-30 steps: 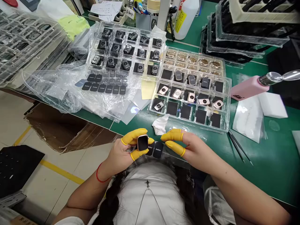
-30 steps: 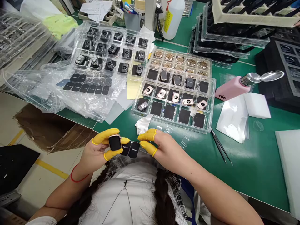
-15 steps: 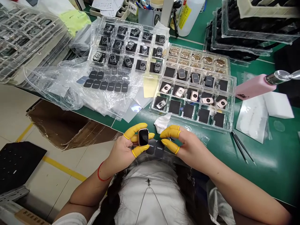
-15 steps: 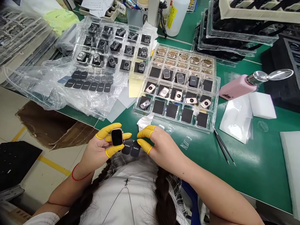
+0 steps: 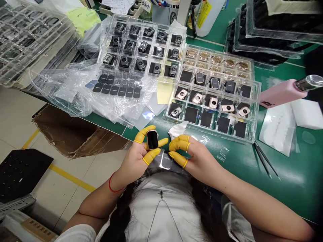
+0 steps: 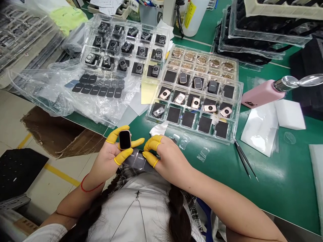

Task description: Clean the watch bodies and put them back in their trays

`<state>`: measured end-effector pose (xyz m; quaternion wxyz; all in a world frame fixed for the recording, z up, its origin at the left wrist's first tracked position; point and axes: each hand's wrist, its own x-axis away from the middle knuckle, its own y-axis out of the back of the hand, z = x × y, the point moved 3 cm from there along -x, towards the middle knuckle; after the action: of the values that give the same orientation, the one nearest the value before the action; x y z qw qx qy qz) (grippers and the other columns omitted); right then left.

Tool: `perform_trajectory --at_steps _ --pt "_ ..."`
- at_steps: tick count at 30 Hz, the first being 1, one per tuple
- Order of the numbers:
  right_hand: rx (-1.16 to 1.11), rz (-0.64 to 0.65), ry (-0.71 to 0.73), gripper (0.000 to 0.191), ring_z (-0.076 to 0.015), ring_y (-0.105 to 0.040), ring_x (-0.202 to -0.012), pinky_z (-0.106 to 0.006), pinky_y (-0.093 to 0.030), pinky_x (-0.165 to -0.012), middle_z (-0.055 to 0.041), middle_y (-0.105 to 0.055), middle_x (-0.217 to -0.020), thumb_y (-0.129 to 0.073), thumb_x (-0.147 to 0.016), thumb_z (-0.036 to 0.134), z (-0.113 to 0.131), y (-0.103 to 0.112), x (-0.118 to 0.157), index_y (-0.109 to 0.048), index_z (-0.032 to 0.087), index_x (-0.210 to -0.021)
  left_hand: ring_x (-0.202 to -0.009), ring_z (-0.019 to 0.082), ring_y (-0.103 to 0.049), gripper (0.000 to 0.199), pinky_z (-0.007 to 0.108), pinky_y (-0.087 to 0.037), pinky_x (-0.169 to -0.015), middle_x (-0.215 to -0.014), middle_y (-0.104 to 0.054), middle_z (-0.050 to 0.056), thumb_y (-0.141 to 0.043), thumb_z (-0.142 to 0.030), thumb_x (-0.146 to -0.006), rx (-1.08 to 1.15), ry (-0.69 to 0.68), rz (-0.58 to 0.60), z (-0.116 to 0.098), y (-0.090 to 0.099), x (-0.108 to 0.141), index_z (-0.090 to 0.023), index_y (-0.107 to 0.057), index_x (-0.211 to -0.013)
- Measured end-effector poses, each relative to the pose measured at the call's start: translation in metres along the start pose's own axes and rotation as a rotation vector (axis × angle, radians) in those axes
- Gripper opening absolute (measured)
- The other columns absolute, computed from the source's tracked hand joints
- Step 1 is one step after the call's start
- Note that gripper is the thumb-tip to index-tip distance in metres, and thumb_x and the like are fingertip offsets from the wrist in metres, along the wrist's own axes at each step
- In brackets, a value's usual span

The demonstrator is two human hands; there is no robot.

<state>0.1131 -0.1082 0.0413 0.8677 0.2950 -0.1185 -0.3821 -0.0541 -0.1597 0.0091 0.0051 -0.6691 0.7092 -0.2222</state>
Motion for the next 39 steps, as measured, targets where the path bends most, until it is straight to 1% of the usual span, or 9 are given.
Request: perform_trajectory --at_steps 4,9,13,15,18,24,34,37,39 --pt "-0.108 -0.006 -0.044 0.009 -0.0182 -0.057 -0.083 -0.033 -0.046 -0.076 -0.0032 -0.065 -0.087 -0.055 -0.088 0.015 0.000 0.003 0.001 -0.058 0.021 -0.082 -0.120 0.026 -0.059 0.065 0.037 -0.051 -0.097 -0.112 -0.067 0.006 -0.065 -0.024 -0.085 0.002 0.054 0.004 0.000 0.000 -0.003 -0.027 -0.029 -0.140" --pt "-0.347 -0.106 -0.097 0.010 -0.0187 -0.059 -0.091 -0.034 -0.047 -0.085 -0.0042 -0.064 -0.095 -0.059 -0.088 0.024 0.003 0.019 -0.003 -0.059 0.021 -0.079 -0.094 0.021 -0.071 0.061 0.029 -0.055 -0.082 -0.092 -0.073 0.005 -0.071 -0.024 -0.081 -0.049 0.157 0.104 0.004 -0.004 -0.007 -0.021 -0.042 -0.134" --pt "-0.527 -0.038 -0.269 0.021 -0.0205 -0.058 -0.101 -0.038 -0.045 -0.093 -0.0057 -0.062 -0.112 -0.064 -0.084 0.039 -0.003 0.016 -0.011 -0.060 0.020 -0.076 -0.088 0.022 -0.073 0.057 0.028 -0.056 -0.077 -0.087 -0.076 0.005 -0.074 -0.021 -0.077 0.006 0.200 0.256 0.003 -0.013 -0.006 -0.020 -0.049 -0.128" --pt "-0.556 -0.011 -0.308 0.026 -0.0206 -0.059 -0.100 -0.038 -0.046 -0.092 -0.0058 -0.062 -0.110 -0.064 -0.082 0.044 -0.005 0.012 -0.014 -0.061 0.020 -0.075 -0.089 0.023 -0.073 0.056 0.030 -0.057 -0.077 -0.090 -0.076 0.007 -0.074 -0.019 -0.077 0.037 0.209 0.288 0.003 -0.015 -0.005 -0.019 -0.049 -0.127" --pt "-0.579 0.014 -0.297 0.026 -0.0191 -0.059 -0.096 -0.036 -0.047 -0.088 -0.0054 -0.063 -0.106 -0.065 -0.083 0.044 -0.004 0.010 -0.015 -0.062 0.019 -0.075 -0.091 0.023 -0.073 0.056 0.029 -0.057 -0.075 -0.092 -0.076 0.008 -0.072 -0.017 -0.079 0.037 0.206 0.301 0.003 -0.015 -0.005 -0.019 -0.047 -0.129" --pt "-0.526 0.043 -0.266 0.025 -0.0188 -0.058 -0.093 -0.035 -0.046 -0.086 -0.0048 -0.061 -0.098 -0.064 -0.084 0.041 0.000 0.010 -0.015 -0.063 0.019 -0.075 -0.091 0.024 -0.073 0.059 0.027 -0.057 -0.075 -0.093 -0.077 0.009 -0.074 -0.017 -0.077 0.016 0.233 0.302 0.005 -0.014 -0.005 -0.018 -0.048 -0.129" --pt "-0.450 0.052 -0.241 0.022 -0.0197 -0.058 -0.094 -0.037 -0.046 -0.086 -0.0050 -0.062 -0.099 -0.061 -0.087 0.039 0.000 0.010 -0.014 -0.063 0.019 -0.077 -0.090 0.024 -0.073 0.059 0.027 -0.057 -0.073 -0.092 -0.077 0.009 -0.074 -0.016 -0.076 0.031 0.224 0.294 0.004 -0.015 -0.004 -0.018 -0.050 -0.129" --pt "-0.380 0.021 -0.191 0.018 -0.0189 -0.059 -0.093 -0.036 -0.046 -0.085 -0.0042 -0.064 -0.097 -0.060 -0.088 0.033 0.001 0.011 -0.014 -0.063 0.020 -0.076 -0.090 0.024 -0.073 0.059 0.027 -0.057 -0.073 -0.092 -0.077 0.009 -0.075 -0.016 -0.076 0.039 0.223 0.300 0.006 -0.015 -0.004 -0.019 -0.050 -0.129" --pt "-0.242 -0.053 -0.097 0.014 -0.0194 -0.058 -0.093 -0.036 -0.045 -0.086 -0.0041 -0.065 -0.097 -0.058 -0.089 0.027 0.003 0.013 -0.012 -0.063 0.020 -0.078 -0.090 0.024 -0.073 0.057 0.027 -0.056 -0.074 -0.092 -0.077 0.008 -0.074 -0.017 -0.076 0.049 0.217 0.293 0.007 -0.014 -0.005 -0.019 -0.051 -0.128"
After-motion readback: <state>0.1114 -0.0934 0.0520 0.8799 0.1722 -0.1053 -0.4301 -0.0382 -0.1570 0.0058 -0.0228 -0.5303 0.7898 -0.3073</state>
